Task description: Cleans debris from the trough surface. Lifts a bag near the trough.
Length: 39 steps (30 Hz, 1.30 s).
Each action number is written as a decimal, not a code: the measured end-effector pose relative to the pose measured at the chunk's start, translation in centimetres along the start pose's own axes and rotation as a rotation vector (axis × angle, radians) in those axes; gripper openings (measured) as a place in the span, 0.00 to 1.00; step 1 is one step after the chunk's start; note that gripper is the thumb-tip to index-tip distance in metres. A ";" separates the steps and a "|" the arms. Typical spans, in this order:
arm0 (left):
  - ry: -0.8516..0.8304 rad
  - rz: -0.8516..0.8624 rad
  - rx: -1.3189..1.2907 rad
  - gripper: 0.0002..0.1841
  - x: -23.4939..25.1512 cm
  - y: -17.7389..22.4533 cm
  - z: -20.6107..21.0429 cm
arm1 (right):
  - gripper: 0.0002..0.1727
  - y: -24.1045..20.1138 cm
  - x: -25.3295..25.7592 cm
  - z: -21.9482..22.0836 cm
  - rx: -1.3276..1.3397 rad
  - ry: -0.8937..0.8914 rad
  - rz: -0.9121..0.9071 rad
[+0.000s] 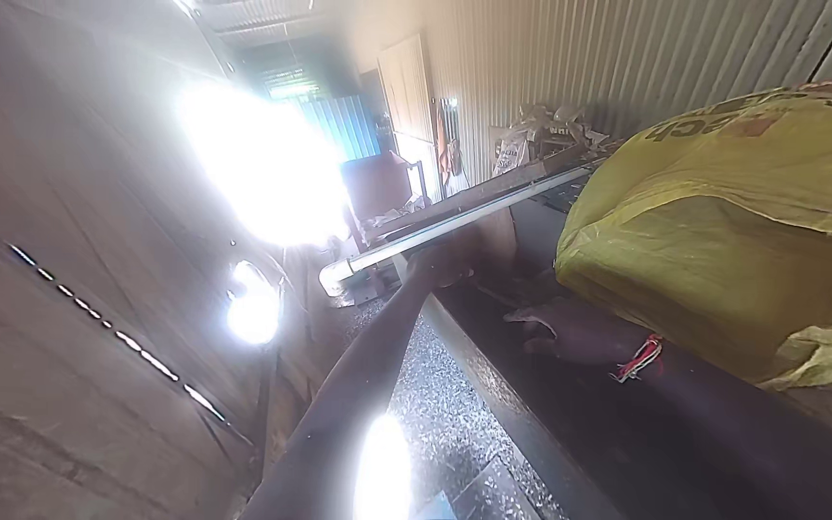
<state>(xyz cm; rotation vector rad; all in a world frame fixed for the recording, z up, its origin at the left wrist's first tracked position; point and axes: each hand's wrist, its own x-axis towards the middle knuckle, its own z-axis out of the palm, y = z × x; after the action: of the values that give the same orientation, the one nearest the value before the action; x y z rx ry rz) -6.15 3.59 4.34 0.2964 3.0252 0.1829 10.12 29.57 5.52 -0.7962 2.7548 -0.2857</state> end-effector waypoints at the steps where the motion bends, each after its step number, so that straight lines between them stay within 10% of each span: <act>1: -0.003 0.002 -0.007 0.31 0.1 -0.1 0.0 | 0.33 -0.1 0.0 -0.1 0.007 -0.006 0.005; 39: 0.022 0.011 0.014 0.31 0.0 -0.3 0.1 | 0.31 -0.4 -0.2 -0.2 -0.015 -0.039 0.019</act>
<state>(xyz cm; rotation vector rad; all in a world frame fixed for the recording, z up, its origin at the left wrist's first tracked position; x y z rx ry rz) -6.21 3.33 4.17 0.3139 3.0486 0.1665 10.41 29.36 5.80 -0.7705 2.7295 -0.2439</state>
